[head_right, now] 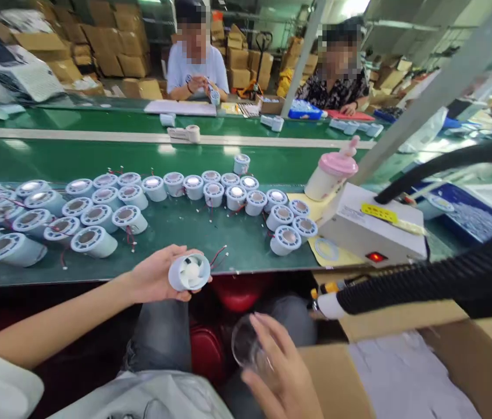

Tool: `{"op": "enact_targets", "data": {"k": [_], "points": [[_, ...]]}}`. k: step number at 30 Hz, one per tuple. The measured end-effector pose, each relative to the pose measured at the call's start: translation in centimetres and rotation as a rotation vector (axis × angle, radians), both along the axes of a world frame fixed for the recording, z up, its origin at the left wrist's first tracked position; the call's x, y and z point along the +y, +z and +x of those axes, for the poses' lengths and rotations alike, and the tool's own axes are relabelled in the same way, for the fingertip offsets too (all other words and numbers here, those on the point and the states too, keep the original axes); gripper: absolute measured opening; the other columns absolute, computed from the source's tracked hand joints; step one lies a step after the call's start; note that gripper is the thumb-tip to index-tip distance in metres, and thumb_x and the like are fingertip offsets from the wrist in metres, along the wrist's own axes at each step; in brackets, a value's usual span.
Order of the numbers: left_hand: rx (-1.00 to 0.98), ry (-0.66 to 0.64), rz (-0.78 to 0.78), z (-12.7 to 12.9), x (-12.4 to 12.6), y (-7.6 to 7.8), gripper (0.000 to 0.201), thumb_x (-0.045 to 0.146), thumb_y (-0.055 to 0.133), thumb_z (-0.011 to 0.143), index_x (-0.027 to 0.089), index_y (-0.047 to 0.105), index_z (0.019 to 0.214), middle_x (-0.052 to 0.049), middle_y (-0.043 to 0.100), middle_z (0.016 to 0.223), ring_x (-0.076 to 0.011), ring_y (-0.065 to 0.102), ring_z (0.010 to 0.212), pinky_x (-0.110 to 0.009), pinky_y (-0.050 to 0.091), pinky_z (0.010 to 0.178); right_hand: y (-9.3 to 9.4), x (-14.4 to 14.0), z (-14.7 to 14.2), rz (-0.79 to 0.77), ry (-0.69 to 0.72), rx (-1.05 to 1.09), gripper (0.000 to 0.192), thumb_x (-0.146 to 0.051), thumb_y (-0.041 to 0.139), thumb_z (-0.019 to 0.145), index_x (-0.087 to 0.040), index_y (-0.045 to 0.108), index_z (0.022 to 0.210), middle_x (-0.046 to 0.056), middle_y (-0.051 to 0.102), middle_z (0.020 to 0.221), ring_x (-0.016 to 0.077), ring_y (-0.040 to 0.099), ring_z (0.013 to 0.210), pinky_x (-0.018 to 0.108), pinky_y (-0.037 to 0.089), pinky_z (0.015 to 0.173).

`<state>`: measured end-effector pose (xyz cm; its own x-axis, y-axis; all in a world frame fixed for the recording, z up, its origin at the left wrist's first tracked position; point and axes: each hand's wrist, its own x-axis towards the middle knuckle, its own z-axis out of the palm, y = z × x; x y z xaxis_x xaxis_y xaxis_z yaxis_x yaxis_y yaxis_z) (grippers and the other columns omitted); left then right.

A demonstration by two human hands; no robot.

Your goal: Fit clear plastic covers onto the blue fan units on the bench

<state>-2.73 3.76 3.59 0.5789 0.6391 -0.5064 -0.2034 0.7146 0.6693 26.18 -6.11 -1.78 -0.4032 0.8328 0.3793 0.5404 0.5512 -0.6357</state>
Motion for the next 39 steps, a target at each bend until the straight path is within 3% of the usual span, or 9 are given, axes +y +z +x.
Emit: {"op": "enact_targets", "data": {"k": [4, 10, 13, 18, 21, 25, 32, 35, 39], "points": [[0.014, -0.198, -0.054, 3.4, -1.6, -3.3, 0.040, 0.056, 0.058, 0.076, 0.019, 0.052, 0.090, 0.000, 0.059, 0.069, -0.0109, 0.051, 0.051, -0.020, 0.036, 0.043, 1.2, 1.6, -3.6, 0.172, -0.144, -0.299, 0.055, -0.022, 0.058, 0.082, -0.028, 0.047, 0.136, 0.015, 0.052, 0.126, 0.0330, 0.054, 0.108, 0.048, 0.053, 0.084], [0.362, -0.522, 0.741, 4.4, -1.4, -1.7, 0.020, 0.036, 0.064, 0.078, 0.018, 0.060, 0.085, -0.002, 0.063, 0.091, -0.0163, 0.055, 0.084, -0.028, 0.043, 0.075, 1.6, 2.9, -3.7, -0.034, -0.093, -0.324, 0.018, -0.008, 0.060, 0.075, -0.022, 0.068, 0.083, 0.012, 0.056, 0.124, 0.0309, 0.052, 0.109, 0.044, 0.053, 0.082], [0.550, -0.452, 1.090, 4.4, -1.8, -1.3, 0.026, 0.039, 0.068, 0.076, 0.019, 0.059, 0.088, -0.003, 0.061, 0.096, -0.0194, 0.053, 0.092, -0.031, 0.041, 0.084, 2.0, 2.3, -3.4, -0.269, -0.045, -0.060, 0.009, -0.018, 0.071, 0.075, -0.021, 0.062, 0.073, 0.010, 0.056, 0.120, 0.0256, 0.055, 0.109, 0.040, 0.051, 0.088], [0.544, -0.230, 1.179, 4.2, -2.4, -3.1, 0.070, 0.048, 0.081, 0.058, 0.021, 0.052, 0.116, -0.006, 0.055, 0.103, -0.0213, 0.053, 0.092, -0.034, 0.045, 0.083, 2.6, 1.8, -4.0, -0.362, -0.097, 0.210, 0.016, -0.027, 0.057, 0.088, -0.020, 0.063, 0.074, 0.010, 0.061, 0.109, 0.0214, 0.061, 0.102, 0.035, 0.050, 0.089], [0.522, -0.250, 1.292, 4.0, -2.2, -4.1, 0.071, 0.047, 0.082, 0.057, 0.023, 0.058, 0.119, -0.009, 0.050, 0.105, -0.0240, 0.051, 0.099, -0.039, 0.046, 0.086, 2.7, 1.7, -4.3, -0.367, -0.191, 0.298, 0.024, -0.026, 0.054, 0.088, -0.020, 0.063, 0.067, 0.009, 0.064, 0.100, 0.0198, 0.063, 0.092, 0.029, 0.053, 0.073], [0.397, -0.363, 1.231, 3.8, -1.8, -4.3, 0.064, 0.042, 0.082, 0.060, 0.023, 0.062, 0.117, -0.010, 0.058, 0.111, -0.0251, 0.056, 0.105, -0.040, 0.047, 0.093, 2.6, 1.5, -4.2, -0.459, -0.274, 0.424, 0.023, -0.028, 0.062, 0.082, -0.020, 0.064, 0.060, 0.008, 0.067, 0.092, 0.0191, 0.065, 0.082, 0.026, 0.053, 0.060], [0.264, -0.416, 0.858, 3.9, -2.2, -4.1, 0.066, 0.031, 0.077, 0.068, 0.023, 0.053, 0.128, -0.011, 0.058, 0.128, -0.0249, 0.058, 0.113, -0.036, 0.053, 0.091, 2.3, 1.7, -3.9, -0.548, -0.305, 0.561, 0.026, -0.030, 0.065, 0.080, -0.021, 0.068, 0.056, 0.007, 0.072, 0.091, 0.0226, 0.067, 0.088, 0.035, 0.056, 0.077], [0.202, -0.327, 0.660, 4.0, -2.7, -4.4, 0.064, 0.028, 0.075, 0.071, 0.022, 0.050, 0.129, -0.011, 0.058, 0.128, -0.0226, 0.061, 0.109, -0.036, 0.053, 0.090, 2.0, 1.6, -3.4, -0.473, -0.174, 0.460, 0.008, -0.029, 0.072, 0.076, -0.022, 0.073, 0.081, 0.009, 0.068, 0.113, 0.0268, 0.063, 0.106, 0.041, 0.053, 0.090], [0.104, -0.245, 0.523, 3.9, -3.2, -4.5, 0.060, 0.027, 0.075, 0.072, 0.023, 0.051, 0.128, -0.011, 0.055, 0.132, -0.0229, 0.060, 0.109, -0.034, 0.053, 0.088, 1.6, 1.1, -2.6, -0.305, -0.039, 0.223, 0.038, -0.023, 0.075, 0.075, -0.024, 0.065, 0.111, 0.011, 0.060, 0.129, 0.0274, 0.054, 0.121, 0.044, 0.044, 0.103]]}}
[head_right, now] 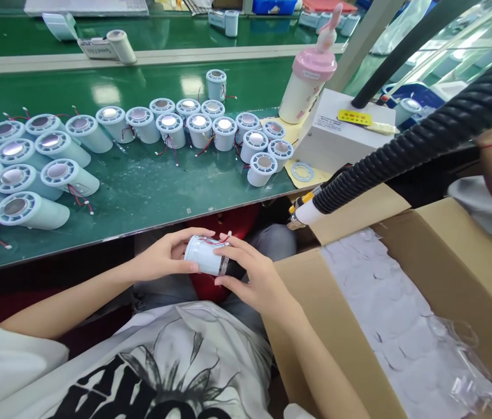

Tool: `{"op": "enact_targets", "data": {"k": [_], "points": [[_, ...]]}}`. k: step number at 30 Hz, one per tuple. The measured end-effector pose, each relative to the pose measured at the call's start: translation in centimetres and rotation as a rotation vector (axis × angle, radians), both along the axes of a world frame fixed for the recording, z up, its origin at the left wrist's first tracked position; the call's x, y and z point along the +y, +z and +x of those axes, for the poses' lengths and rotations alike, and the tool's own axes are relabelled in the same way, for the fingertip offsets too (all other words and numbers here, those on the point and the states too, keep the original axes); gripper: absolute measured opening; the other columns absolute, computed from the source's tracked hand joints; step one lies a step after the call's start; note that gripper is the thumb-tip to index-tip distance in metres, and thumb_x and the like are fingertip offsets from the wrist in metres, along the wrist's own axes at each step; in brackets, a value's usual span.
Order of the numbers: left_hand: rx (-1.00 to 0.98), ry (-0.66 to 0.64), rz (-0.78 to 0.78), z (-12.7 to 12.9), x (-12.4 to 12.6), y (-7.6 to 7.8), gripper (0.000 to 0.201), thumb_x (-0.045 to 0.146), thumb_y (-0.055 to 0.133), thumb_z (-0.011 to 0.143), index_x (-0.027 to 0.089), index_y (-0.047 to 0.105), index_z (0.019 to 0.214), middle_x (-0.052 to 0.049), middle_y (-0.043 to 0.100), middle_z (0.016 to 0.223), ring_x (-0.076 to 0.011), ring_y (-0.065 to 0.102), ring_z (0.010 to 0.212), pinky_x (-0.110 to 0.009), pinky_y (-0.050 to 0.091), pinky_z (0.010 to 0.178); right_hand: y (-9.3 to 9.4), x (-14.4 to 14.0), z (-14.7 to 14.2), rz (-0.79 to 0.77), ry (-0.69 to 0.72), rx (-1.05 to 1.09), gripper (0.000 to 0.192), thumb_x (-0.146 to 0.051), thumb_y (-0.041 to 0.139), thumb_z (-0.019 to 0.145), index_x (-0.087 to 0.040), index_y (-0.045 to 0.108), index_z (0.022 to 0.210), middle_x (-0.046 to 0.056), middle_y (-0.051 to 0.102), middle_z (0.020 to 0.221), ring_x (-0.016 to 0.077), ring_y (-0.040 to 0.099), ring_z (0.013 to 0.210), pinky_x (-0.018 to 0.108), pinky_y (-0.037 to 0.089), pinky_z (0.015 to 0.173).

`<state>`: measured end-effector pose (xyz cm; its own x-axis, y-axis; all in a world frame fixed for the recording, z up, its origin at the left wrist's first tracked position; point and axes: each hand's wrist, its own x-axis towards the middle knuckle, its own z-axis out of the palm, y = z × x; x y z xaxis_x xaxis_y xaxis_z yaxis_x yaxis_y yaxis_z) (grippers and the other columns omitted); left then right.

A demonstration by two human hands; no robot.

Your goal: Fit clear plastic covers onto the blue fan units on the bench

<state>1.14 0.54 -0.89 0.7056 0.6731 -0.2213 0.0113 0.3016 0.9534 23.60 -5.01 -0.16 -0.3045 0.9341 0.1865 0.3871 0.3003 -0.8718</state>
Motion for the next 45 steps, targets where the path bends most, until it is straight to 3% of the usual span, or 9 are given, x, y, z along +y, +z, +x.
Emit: {"op": "enact_targets", "data": {"k": [3, 7, 12, 30, 37, 45], "points": [[0.035, -0.057, 0.055, -0.2, -0.1, 0.4, 0.067, 0.028, 0.075, 0.072, 0.026, 0.048, 0.133, -0.011, 0.055, 0.131, -0.0237, 0.061, 0.107, -0.034, 0.054, 0.085, -0.1, -0.4, 0.3, -0.033, -0.002, 0.020, 0.034, -0.028, 0.072, 0.078, -0.024, 0.063, 0.110, 0.011, 0.061, 0.127, 0.0275, 0.055, 0.120, 0.042, 0.048, 0.099], [0.078, -0.095, 0.249, -0.4, -0.1, 1.0, 0.073, 0.027, 0.078, 0.069, 0.027, 0.047, 0.135, -0.010, 0.053, 0.135, -0.0266, 0.057, 0.117, -0.039, 0.050, 0.096, 0.2, -0.7, 0.3, -0.152, -0.003, 0.160, 0.037, -0.031, 0.072, 0.079, -0.024, 0.059, 0.113, 0.010, 0.062, 0.122, 0.0266, 0.058, 0.115, 0.038, 0.056, 0.088], [0.061, -0.119, 0.361, -0.5, -0.1, 1.1, 0.071, 0.026, 0.078, 0.069, 0.027, 0.049, 0.134, -0.010, 0.053, 0.136, -0.0267, 0.054, 0.121, -0.039, 0.047, 0.100, 0.4, -0.9, 0.3, -0.257, 0.000, 0.237, 0.036, -0.032, 0.072, 0.080, -0.026, 0.057, 0.112, 0.007, 0.063, 0.116, 0.0234, 0.062, 0.108, 0.036, 0.056, 0.088], [0.084, -0.147, 0.507, -0.6, -0.2, 1.2, 0.072, 0.026, 0.077, 0.070, 0.026, 0.048, 0.135, -0.011, 0.052, 0.138, -0.0278, 0.051, 0.125, -0.038, 0.047, 0.100, 1.2, -0.7, -0.5, -0.616, -0.112, 0.500, 0.034, -0.045, 0.069, 0.077, -0.021, 0.058, 0.099, 0.002, 0.065, 0.087, 0.0151, 0.063, 0.074, 0.025, 0.057, 0.061], [0.061, -0.157, 0.516, -0.6, -0.1, 1.2, 0.072, 0.024, 0.077, 0.070, 0.026, 0.047, 0.135, -0.012, 0.051, 0.139, -0.0276, 0.050, 0.126, -0.037, 0.048, 0.099, 0.4, -0.7, -1.0, -0.769, -0.155, 0.620, 0.040, -0.053, 0.066, 0.077, -0.019, 0.054, 0.094, -0.002, 0.062, 0.070, 0.0115, 0.062, 0.057, 0.022, 0.056, 0.051], [0.019, -0.188, 0.459, -0.5, 0.0, 1.4, 0.073, 0.021, 0.077, 0.070, 0.028, 0.047, 0.136, -0.010, 0.048, 0.141, -0.0267, 0.046, 0.130, -0.037, 0.046, 0.102, -0.1, -0.6, -1.9, -0.927, -0.152, 0.679, 0.053, -0.069, 0.061, 0.070, -0.020, 0.046, 0.081, -0.003, 0.060, 0.048, 0.0115, 0.058, 0.037, 0.014, 0.041, 0.030]]}}
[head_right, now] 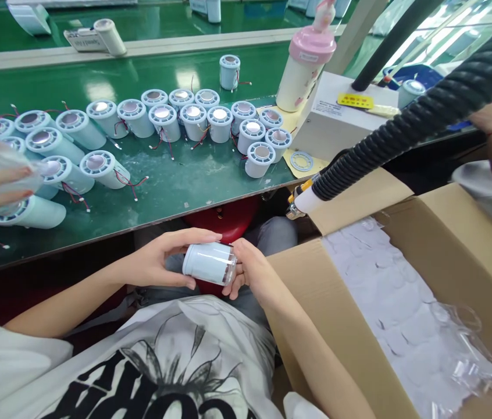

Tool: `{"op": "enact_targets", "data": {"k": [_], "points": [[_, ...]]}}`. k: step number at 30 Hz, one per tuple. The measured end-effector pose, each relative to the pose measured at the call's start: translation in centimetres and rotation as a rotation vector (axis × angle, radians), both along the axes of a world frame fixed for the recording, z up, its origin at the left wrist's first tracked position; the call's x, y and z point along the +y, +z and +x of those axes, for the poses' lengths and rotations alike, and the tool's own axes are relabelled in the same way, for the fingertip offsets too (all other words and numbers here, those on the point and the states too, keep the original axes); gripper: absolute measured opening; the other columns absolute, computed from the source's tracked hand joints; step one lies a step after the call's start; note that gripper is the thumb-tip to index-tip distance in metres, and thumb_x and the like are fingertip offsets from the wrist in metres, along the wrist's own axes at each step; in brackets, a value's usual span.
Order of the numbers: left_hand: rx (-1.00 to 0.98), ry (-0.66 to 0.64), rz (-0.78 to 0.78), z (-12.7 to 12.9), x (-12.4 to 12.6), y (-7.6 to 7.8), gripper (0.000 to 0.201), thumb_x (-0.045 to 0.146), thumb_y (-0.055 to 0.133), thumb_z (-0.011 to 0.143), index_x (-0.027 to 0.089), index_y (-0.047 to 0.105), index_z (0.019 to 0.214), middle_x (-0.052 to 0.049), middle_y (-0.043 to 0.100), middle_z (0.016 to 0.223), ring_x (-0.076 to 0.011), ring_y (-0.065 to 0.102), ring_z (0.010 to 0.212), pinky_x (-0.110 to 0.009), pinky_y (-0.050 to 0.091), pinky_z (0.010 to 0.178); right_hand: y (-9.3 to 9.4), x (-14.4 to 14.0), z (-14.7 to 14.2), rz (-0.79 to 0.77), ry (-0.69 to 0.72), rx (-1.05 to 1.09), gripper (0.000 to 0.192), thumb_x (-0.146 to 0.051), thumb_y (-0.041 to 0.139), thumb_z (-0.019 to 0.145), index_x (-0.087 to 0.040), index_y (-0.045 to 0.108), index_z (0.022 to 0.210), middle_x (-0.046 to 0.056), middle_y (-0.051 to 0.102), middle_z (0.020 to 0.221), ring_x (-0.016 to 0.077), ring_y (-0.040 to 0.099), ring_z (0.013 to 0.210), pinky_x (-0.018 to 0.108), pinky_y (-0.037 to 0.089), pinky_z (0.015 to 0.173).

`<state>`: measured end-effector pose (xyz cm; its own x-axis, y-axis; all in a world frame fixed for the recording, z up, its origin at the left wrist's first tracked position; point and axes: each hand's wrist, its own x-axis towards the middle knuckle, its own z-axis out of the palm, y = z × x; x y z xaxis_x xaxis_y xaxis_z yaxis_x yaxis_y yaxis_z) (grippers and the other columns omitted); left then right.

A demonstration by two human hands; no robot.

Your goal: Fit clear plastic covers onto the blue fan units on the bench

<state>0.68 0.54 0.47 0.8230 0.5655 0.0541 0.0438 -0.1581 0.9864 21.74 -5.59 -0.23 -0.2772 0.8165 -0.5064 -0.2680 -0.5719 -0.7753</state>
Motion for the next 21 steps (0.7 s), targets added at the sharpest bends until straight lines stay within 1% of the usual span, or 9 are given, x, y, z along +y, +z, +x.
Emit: {"op": "enact_targets", "data": {"k": [2, 4, 7, 11, 13, 15, 18, 20, 21], "points": [[-0.016, -0.005, 0.002, 0.1, 0.0, 0.0, 0.073, 0.020, 0.077, 0.070, 0.029, 0.047, 0.135, -0.010, 0.048, 0.141, -0.0266, 0.046, 0.130, -0.037, 0.047, 0.102, 0.1, 0.0, -0.2, -0.027, -0.009, 0.014, 0.053, -0.071, 0.059, 0.069, -0.020, 0.047, 0.080, -0.004, 0.058, 0.044, 0.0107, 0.055, 0.034, 0.012, 0.036, 0.027], [-0.033, -0.009, 0.012, 0.2, 0.1, -0.1, 0.073, 0.019, 0.077, 0.069, 0.030, 0.047, 0.135, -0.010, 0.048, 0.141, -0.0268, 0.046, 0.130, -0.037, 0.047, 0.102, 0.2, 0.1, -0.2, -0.057, -0.001, 0.032, 0.053, -0.071, 0.057, 0.071, -0.019, 0.048, 0.079, -0.003, 0.059, 0.044, 0.0096, 0.052, 0.032, 0.012, 0.034, 0.026], [-0.067, -0.013, 0.019, 0.3, 0.1, -0.2, 0.073, 0.017, 0.078, 0.068, 0.031, 0.048, 0.134, -0.009, 0.047, 0.142, -0.0268, 0.045, 0.131, -0.037, 0.046, 0.102, 0.5, 0.1, -0.2, -0.146, 0.042, 0.087, 0.051, -0.067, 0.045, 0.081, -0.017, 0.053, 0.078, 0.003, 0.064, 0.048, 0.0083, 0.050, 0.030, 0.011, 0.033, 0.025], [-0.102, -0.012, 0.029, 0.5, 0.1, -0.5, 0.071, 0.017, 0.078, 0.068, 0.030, 0.051, 0.132, -0.011, 0.046, 0.142, -0.0277, 0.045, 0.131, -0.038, 0.047, 0.100, 0.8, 0.2, -0.1, -0.344, 0.084, 0.167, 0.065, -0.057, 0.019, 0.095, -0.011, 0.061, 0.077, 0.005, 0.062, 0.047, 0.0063, 0.047, 0.027, 0.010, 0.028, 0.023], [-0.088, -0.003, 0.026, 0.6, 0.0, -0.4, 0.069, 0.017, 0.078, 0.068, 0.030, 0.052, 0.131, -0.011, 0.047, 0.140, -0.0277, 0.046, 0.130, -0.038, 0.048, 0.099, 0.9, 0.3, 0.0, -0.395, 0.098, 0.206, 0.071, -0.056, 0.014, 0.096, -0.009, 0.063, 0.076, 0.005, 0.061, 0.046, 0.0055, 0.045, 0.025, 0.010, 0.026, 0.022], [-0.060, 0.014, 0.003, 0.7, -0.2, -0.2, 0.068, 0.018, 0.077, 0.068, 0.029, 0.052, 0.130, -0.011, 0.048, 0.137, -0.0272, 0.047, 0.128, -0.036, 0.050, 0.098, 0.7, 0.3, 0.1, -0.412, 0.115, 0.243, 0.074, -0.057, 0.011, 0.096, -0.009, 0.065, 0.080, 0.004, 0.060, 0.045, 0.0053, 0.044, 0.025, 0.010, 0.024, 0.022], [-0.008, 0.047, -0.072, 0.9, -0.6, 0.4, 0.067, 0.020, 0.076, 0.071, 0.029, 0.049, 0.131, -0.009, 0.050, 0.132, -0.0255, 0.051, 0.123, -0.034, 0.051, 0.095, -0.1, -0.1, 0.2, -0.370, 0.183, 0.246, 0.076, -0.063, 0.010, 0.094, -0.010, 0.064, 0.085, 0.003, 0.058, 0.045, 0.0055, 0.044, 0.026, 0.010, 0.026, 0.023], [0.030, 0.069, -0.143, 1.0, -0.8, 0.8, 0.065, 0.022, 0.074, 0.073, 0.029, 0.048, 0.132, -0.008, 0.051, 0.130, -0.0237, 0.054, 0.117, -0.033, 0.053, 0.092, -0.7, -0.6, 0.4, -0.200, 0.178, 0.192, 0.076, -0.072, 0.016, 0.088, -0.012, 0.063, 0.092, 0.004, 0.062, 0.053, 0.0068, 0.048, 0.031, 0.012, 0.033, 0.026], [0.045, 0.078, -0.179, 1.0, -0.9, 1.0, 0.063, 0.024, 0.073, 0.074, 0.029, 0.047, 0.132, -0.008, 0.051, 0.130, -0.0230, 0.056, 0.114, -0.032, 0.054, 0.090, -0.9, -0.8, 0.5, -0.051, 0.128, 0.143, 0.074, -0.075, 0.023, 0.085, -0.014, 0.061, 0.100, 0.006, 0.067, 0.065, 0.0087, 0.055, 0.039, 0.014, 0.040, 0.031]]}}
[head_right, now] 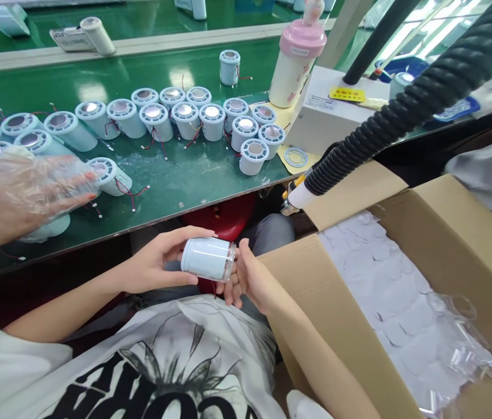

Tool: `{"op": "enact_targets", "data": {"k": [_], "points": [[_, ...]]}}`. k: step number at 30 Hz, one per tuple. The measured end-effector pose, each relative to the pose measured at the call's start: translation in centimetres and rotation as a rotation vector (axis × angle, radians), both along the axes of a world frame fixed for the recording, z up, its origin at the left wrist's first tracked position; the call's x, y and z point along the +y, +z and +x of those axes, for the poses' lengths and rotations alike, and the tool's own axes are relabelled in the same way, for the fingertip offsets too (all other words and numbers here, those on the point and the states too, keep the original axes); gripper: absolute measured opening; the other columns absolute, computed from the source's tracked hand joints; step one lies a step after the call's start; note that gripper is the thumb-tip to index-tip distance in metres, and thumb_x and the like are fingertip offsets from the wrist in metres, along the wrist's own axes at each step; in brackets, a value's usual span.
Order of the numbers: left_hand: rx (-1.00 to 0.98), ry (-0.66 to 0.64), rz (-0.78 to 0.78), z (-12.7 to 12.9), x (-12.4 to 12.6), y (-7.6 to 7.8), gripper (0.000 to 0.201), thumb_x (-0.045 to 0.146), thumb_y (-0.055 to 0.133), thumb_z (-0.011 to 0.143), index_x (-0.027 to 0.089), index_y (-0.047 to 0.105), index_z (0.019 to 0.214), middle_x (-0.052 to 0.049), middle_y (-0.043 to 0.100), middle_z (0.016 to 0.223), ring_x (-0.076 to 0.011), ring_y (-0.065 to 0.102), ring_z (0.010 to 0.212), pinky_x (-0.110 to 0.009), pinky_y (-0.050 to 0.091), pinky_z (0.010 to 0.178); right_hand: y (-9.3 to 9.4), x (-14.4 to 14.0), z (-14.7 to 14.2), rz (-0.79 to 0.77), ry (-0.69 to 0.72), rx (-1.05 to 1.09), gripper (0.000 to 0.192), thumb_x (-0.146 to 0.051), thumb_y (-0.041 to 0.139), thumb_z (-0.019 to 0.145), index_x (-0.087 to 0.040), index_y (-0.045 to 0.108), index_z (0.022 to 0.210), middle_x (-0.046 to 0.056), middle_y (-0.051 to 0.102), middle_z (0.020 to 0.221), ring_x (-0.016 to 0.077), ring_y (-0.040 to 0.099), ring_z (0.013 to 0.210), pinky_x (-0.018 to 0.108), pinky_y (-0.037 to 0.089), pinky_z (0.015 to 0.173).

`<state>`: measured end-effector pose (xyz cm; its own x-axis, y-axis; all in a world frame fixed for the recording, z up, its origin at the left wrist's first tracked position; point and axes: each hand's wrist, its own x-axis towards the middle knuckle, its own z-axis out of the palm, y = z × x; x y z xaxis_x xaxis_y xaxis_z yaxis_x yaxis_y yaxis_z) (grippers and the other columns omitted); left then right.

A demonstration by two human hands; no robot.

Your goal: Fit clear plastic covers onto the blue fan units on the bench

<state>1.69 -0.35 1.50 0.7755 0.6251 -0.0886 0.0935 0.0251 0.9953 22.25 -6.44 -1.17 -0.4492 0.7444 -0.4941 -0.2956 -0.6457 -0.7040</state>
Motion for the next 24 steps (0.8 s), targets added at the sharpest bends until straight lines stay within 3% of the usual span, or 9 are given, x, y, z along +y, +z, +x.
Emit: {"op": "enact_targets", "data": {"k": [2, 4, 6, 7, 9, 12, 15, 20, 24], "points": [[0.012, 0.016, -0.074, 0.1, -0.1, 0.3, 0.061, 0.027, 0.072, 0.076, 0.029, 0.047, 0.132, -0.008, 0.052, 0.128, -0.0223, 0.059, 0.109, -0.032, 0.055, 0.085, -0.3, -0.6, 0.3, 0.391, -0.159, -0.150, 0.068, -0.074, 0.046, 0.079, -0.023, 0.051, 0.123, 0.012, 0.067, 0.109, 0.0167, 0.068, 0.072, 0.024, 0.057, 0.054], [0.001, 0.027, -0.146, 0.2, -0.2, 0.4, 0.060, 0.029, 0.071, 0.077, 0.028, 0.046, 0.132, -0.008, 0.055, 0.123, -0.0216, 0.061, 0.103, -0.032, 0.056, 0.082, -0.3, -1.1, 0.8, 0.831, -0.241, -0.382, 0.069, -0.055, 0.068, 0.077, -0.033, 0.040, 0.136, 0.009, 0.045, 0.143, 0.0242, 0.059, 0.113, 0.038, 0.055, 0.088], [-0.009, 0.025, -0.202, 0.3, -0.2, 0.4, 0.060, 0.030, 0.070, 0.078, 0.027, 0.045, 0.133, -0.007, 0.059, 0.116, -0.0201, 0.063, 0.097, -0.032, 0.056, 0.080, 0.0, -1.5, 1.4, 1.159, -0.209, -0.604, 0.065, -0.026, 0.073, 0.079, -0.038, 0.042, 0.135, 0.005, 0.039, 0.148, 0.0248, 0.046, 0.129, 0.043, 0.044, 0.103], [-0.008, 0.016, -0.216, 0.4, -0.1, 0.3, 0.061, 0.031, 0.070, 0.078, 0.028, 0.045, 0.133, -0.007, 0.060, 0.114, -0.0195, 0.064, 0.094, -0.031, 0.055, 0.079, 0.1, -1.6, 1.6, 1.226, -0.182, -0.663, 0.061, -0.016, 0.070, 0.080, -0.039, 0.047, 0.132, 0.004, 0.042, 0.146, 0.0241, 0.045, 0.129, 0.042, 0.043, 0.104], [-0.004, -0.005, -0.188, 0.6, 0.0, 0.2, 0.066, 0.030, 0.073, 0.074, 0.028, 0.045, 0.134, -0.007, 0.061, 0.117, -0.0198, 0.064, 0.095, -0.031, 0.055, 0.081, 0.4, -1.7, 1.9, 1.152, -0.172, -0.627, 0.056, -0.012, 0.068, 0.081, -0.037, 0.052, 0.128, 0.004, 0.050, 0.140, 0.0230, 0.049, 0.127, 0.038, 0.046, 0.101], [-0.034, -0.035, -0.092, 0.7, 0.2, 0.1, 0.075, 0.024, 0.079, 0.068, 0.031, 0.047, 0.135, -0.008, 0.052, 0.136, -0.0246, 0.058, 0.115, -0.034, 0.050, 0.094, 0.7, -1.8, 1.8, 0.771, -0.216, -0.372, 0.052, -0.030, 0.070, 0.081, -0.035, 0.051, 0.130, 0.005, 0.059, 0.130, 0.0224, 0.060, 0.112, 0.035, 0.054, 0.089], [-0.069, -0.073, -0.151, 0.8, 0.1, 0.1, 0.072, 0.019, 0.074, 0.073, 0.031, 0.044, 0.137, -0.009, 0.048, 0.142, -0.0250, 0.054, 0.121, -0.038, 0.048, 0.100, 0.9, -2.1, 1.6, 0.525, -0.243, -0.295, 0.049, -0.036, 0.073, 0.078, -0.032, 0.057, 0.125, 0.004, 0.067, 0.115, 0.0201, 0.067, 0.091, 0.033, 0.057, 0.077], [-0.066, -0.103, -0.309, 0.9, -0.3, -0.2, 0.075, 0.017, 0.074, 0.073, 0.027, 0.041, 0.140, -0.010, 0.059, 0.129, -0.0253, 0.060, 0.113, -0.041, 0.051, 0.095, 1.1, -2.6, 2.1, 0.458, -0.183, -0.377, 0.052, -0.034, 0.077, 0.073, -0.026, 0.062, 0.122, 0.001, 0.070, 0.084, 0.0176, 0.063, 0.069, 0.031, 0.055, 0.066], [-0.060, -0.104, -0.307, 1.0, -0.1, -0.5, 0.076, 0.016, 0.076, 0.071, 0.026, 0.043, 0.139, -0.010, 0.060, 0.127, -0.0252, 0.061, 0.111, -0.039, 0.051, 0.094, 1.0, -2.6, 2.4, 0.366, -0.180, -0.307, 0.056, -0.036, 0.078, 0.071, -0.026, 0.061, 0.123, 0.000, 0.069, 0.080, 0.0168, 0.062, 0.069, 0.031, 0.053, 0.070]]}}
